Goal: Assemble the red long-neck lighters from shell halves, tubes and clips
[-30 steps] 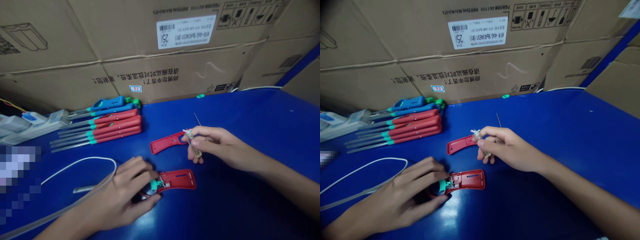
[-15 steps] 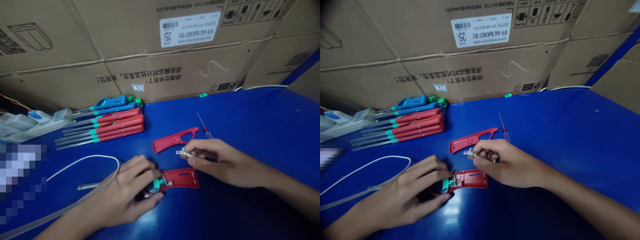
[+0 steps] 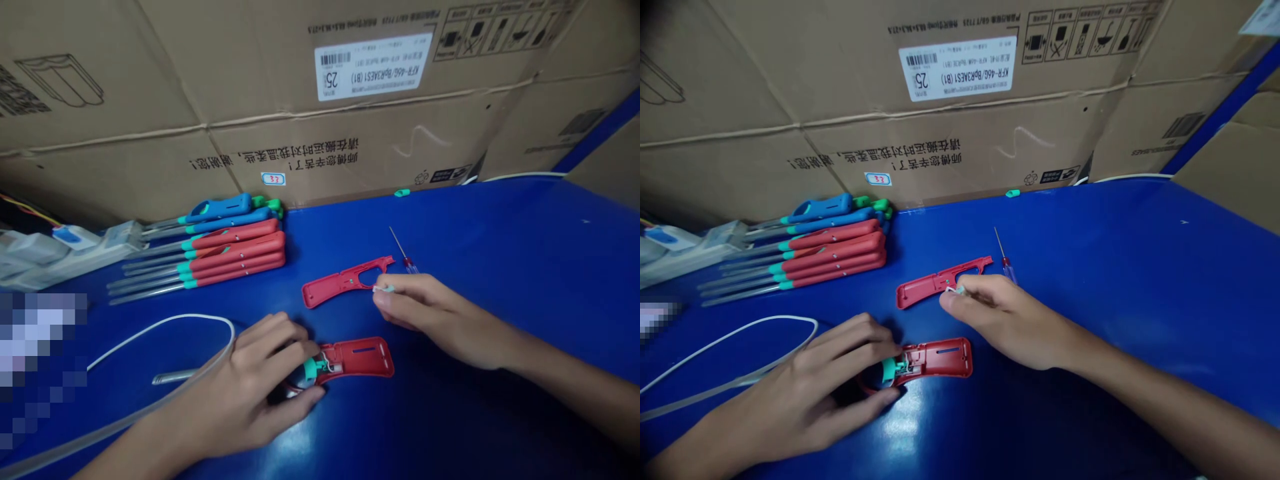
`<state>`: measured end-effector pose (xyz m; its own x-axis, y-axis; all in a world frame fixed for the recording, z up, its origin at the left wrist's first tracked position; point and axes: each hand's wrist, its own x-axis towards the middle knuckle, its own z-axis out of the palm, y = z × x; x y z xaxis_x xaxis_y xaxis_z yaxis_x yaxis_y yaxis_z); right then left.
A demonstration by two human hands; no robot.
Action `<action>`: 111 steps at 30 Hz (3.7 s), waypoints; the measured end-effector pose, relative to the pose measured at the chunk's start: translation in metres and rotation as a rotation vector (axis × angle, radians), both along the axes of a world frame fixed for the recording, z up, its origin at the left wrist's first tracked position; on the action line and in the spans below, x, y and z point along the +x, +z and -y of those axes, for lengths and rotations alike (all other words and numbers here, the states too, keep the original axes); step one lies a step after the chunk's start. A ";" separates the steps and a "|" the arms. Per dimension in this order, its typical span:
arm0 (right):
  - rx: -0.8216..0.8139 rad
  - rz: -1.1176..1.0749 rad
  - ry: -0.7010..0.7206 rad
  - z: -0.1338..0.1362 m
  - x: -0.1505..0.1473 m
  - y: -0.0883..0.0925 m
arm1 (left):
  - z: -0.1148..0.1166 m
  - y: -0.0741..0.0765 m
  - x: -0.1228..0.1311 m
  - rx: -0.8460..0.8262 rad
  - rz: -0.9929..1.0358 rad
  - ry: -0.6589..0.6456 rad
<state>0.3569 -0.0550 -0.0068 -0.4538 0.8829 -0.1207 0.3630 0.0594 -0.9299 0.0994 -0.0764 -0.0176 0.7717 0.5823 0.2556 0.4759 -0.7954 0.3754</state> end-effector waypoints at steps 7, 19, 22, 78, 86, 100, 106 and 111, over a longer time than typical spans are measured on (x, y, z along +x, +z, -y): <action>0.287 0.333 -0.135 -0.006 0.006 -0.005 | -0.002 -0.001 -0.001 0.034 -0.020 0.008; 0.488 0.581 -0.350 -0.014 0.013 -0.010 | -0.001 0.001 0.001 0.050 -0.055 -0.004; 0.485 0.588 -0.333 -0.015 0.014 -0.010 | -0.001 0.002 0.001 0.053 -0.049 -0.006; 1.005 0.489 -0.385 -0.026 0.028 -0.015 | -0.001 -0.001 -0.004 0.052 -0.096 0.032; 0.749 0.358 -0.365 -0.022 0.024 -0.004 | 0.000 0.002 -0.003 0.061 -0.083 0.023; 0.694 0.427 -0.428 -0.022 0.025 -0.007 | -0.001 0.000 -0.003 0.046 -0.108 0.031; 0.574 0.251 -0.383 -0.022 0.026 -0.006 | 0.000 -0.001 -0.005 0.032 -0.099 0.030; 0.514 0.196 -0.303 -0.022 0.027 -0.006 | -0.001 -0.002 -0.004 0.044 -0.090 0.025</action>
<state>0.3841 -0.0325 -0.0129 -0.1865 0.9363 0.2975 0.5948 0.3486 -0.7243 0.0954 -0.0749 -0.0192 0.7779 0.5917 0.2116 0.5262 -0.7974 0.2953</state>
